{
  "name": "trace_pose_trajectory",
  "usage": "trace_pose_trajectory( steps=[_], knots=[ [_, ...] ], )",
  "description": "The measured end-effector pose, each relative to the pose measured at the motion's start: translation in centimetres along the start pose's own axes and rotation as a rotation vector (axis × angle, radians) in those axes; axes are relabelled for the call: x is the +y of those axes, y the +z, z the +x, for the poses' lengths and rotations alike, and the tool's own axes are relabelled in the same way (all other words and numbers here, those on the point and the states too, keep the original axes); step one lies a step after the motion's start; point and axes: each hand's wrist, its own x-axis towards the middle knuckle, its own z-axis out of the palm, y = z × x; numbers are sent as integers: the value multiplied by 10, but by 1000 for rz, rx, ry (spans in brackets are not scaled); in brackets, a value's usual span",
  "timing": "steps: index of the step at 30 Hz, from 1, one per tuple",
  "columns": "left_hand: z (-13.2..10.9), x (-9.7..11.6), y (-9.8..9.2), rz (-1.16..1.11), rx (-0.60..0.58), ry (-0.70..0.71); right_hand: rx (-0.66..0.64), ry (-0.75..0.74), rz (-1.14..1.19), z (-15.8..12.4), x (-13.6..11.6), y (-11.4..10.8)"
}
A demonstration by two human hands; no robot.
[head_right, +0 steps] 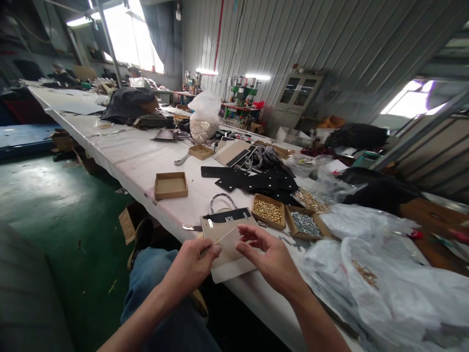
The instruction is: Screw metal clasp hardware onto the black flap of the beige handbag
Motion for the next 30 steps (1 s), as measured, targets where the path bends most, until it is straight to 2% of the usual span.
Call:
trace_pose_trajectory(
  steps=[5,9,13,17,20,23,30],
  knots=[
    [17,-2,0,50,-23,-5,89,77,34,22,-1,13],
    [28,-4,-1,60,-44,-6,18,60,-16,28,5,13],
    [43,-7,-1,36,-121,-61,-14,106,-37,35,25,12],
    [81,-1,-2,32,-176,-103,39,145,-118,63,45,15],
    [115,7,-2,78,-124,-152,110,122,-276,93,55,19],
    [137,8,-1,108,-102,-167,120,156,-410,115,61,24],
    [140,-17,2,89,-116,-249,112,196,-483,122,61,29]
  ],
)
